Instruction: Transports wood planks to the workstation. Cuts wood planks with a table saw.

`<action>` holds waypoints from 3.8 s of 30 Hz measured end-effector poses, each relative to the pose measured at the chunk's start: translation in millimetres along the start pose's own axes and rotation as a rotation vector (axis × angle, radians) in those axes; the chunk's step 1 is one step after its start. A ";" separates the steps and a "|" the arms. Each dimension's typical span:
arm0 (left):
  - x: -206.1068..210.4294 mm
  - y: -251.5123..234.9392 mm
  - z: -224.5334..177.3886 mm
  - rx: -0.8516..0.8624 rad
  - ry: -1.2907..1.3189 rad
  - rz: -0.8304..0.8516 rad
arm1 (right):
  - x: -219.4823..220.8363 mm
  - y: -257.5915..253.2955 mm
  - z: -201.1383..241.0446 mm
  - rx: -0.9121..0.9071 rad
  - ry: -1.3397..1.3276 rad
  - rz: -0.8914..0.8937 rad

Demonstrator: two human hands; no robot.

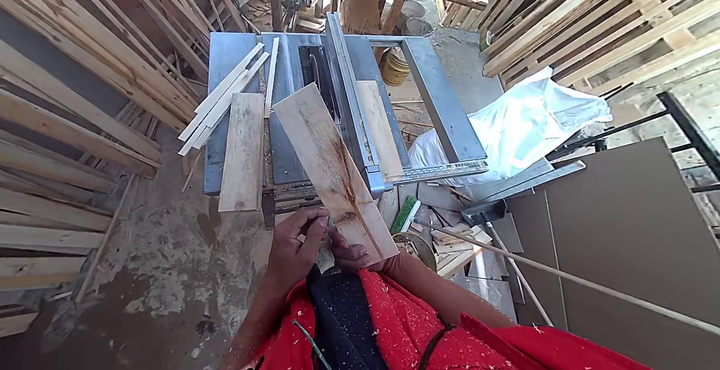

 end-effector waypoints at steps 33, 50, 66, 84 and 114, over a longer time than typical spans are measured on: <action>-31.5 55.7 31.5 -0.419 0.248 -0.164 | 20.6 -60.3 -23.5 -0.536 1.598 -0.615; -194.6 399.3 -245.4 -0.214 -1.123 -1.915 | -37.9 -132.9 -79.2 0.621 1.680 -0.192; -128.5 480.3 -49.5 -1.125 -0.309 -2.050 | -68.3 -156.1 -88.5 0.940 1.730 -0.027; -83.1 193.7 -8.6 -0.542 -0.130 -0.952 | 33.6 -159.7 -62.4 0.179 1.309 -0.302; -46.6 44.3 20.2 -0.232 -0.247 0.011 | 46.4 -125.5 21.1 -0.663 0.621 -0.666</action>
Point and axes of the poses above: each hand's wrist, its own y-axis away from the middle knuckle, its own x-axis out of the palm, z = x × y, the point moved 2 cm from there along -y, towards the middle knuckle, and after that the axes turned 8 degrees about -y, right-handed, at the moved point
